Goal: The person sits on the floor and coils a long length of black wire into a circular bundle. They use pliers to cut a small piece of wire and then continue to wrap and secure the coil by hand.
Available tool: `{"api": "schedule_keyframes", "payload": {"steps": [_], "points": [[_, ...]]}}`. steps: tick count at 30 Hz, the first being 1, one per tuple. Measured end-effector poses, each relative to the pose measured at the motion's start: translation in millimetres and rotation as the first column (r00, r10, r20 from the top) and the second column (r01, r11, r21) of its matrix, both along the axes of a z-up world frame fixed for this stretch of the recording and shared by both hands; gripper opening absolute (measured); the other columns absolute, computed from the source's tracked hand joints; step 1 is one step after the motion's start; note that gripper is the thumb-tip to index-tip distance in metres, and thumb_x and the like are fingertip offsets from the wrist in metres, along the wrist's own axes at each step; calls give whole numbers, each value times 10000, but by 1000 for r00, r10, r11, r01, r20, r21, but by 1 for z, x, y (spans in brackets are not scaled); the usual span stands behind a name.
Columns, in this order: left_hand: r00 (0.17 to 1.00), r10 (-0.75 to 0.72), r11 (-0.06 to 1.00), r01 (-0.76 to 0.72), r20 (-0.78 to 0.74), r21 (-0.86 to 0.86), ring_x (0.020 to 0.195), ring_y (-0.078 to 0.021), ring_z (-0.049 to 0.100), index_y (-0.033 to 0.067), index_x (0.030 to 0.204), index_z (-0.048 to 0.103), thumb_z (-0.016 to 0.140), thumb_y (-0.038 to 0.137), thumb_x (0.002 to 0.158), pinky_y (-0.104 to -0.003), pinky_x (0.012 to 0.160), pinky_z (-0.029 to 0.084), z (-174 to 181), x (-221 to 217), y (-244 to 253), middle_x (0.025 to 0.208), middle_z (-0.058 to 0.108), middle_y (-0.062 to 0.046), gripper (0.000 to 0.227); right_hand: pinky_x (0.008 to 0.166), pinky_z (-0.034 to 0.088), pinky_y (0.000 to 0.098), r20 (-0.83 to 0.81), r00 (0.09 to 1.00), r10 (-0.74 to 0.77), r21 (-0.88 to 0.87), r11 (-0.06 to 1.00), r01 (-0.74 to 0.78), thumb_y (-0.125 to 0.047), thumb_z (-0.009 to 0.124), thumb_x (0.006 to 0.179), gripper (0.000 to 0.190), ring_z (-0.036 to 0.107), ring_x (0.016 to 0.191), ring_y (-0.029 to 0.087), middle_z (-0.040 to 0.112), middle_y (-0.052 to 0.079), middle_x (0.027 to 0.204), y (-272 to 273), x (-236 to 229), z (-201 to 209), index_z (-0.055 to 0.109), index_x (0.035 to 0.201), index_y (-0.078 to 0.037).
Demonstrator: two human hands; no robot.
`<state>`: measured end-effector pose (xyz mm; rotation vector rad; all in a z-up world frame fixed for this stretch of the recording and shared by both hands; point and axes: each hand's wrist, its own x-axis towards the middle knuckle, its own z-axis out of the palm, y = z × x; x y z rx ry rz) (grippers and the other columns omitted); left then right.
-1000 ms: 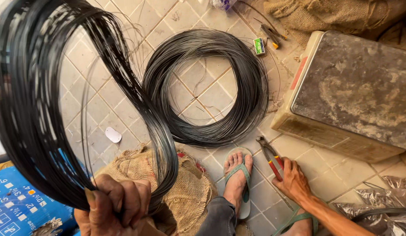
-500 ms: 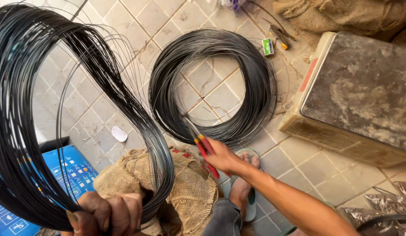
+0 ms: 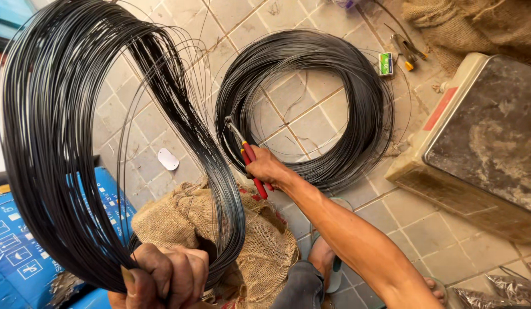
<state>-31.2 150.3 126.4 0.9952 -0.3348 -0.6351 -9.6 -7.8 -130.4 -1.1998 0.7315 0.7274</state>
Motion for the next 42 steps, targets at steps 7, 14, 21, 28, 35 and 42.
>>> {"api": "schedule_keyframes", "payload": {"steps": [7,14,21,28,35,42], "points": [[999,38,999,-38,-22,28,296,-158,336,121,698,481,628,388,1066,-343,342,264,-1,-1,7,426,408,2,478,606,546,320,-19,998,-56,15,998,56,-3,535,1053,245,606,756,200,606,113,1045,13,-11,5,556,1280,-92],[995,-96,995,96,-13,12,312,-196,411,137,653,449,607,414,1088,-375,366,325,-7,8,23,450,451,-12,540,676,571,379,115,993,-5,-44,999,10,-284,553,1089,411,662,752,217,661,89,980,4,-29,-3,488,1476,-161],[969,-244,966,246,33,-79,364,-255,499,117,682,470,528,342,1116,-431,409,422,-14,21,34,513,514,-50,492,990,501,642,312,786,534,-715,677,-176,-286,545,1094,708,654,1030,369,549,210,1222,4,-75,-36,240,1733,-310],[970,-226,964,236,94,-121,388,-236,502,99,815,504,473,335,1166,-422,411,441,-14,19,31,563,517,-47,424,892,489,619,216,703,678,-938,345,-45,-71,537,946,881,613,1055,371,547,197,1206,33,-95,-61,240,1740,-312],[974,-211,970,219,87,-105,377,-237,506,106,795,505,496,370,1178,-421,405,439,-13,17,29,552,515,-46,465,870,474,637,156,710,686,-950,302,-83,-55,462,990,827,586,1000,385,525,177,1137,41,-94,-62,237,1733,-342],[973,-219,970,225,75,-93,352,-259,513,121,650,452,541,403,1177,-435,394,436,-14,20,35,515,516,-59,604,948,419,525,280,847,452,-647,740,-181,-123,265,1050,756,456,649,237,434,103,901,35,-96,-42,210,1762,-369]]}}
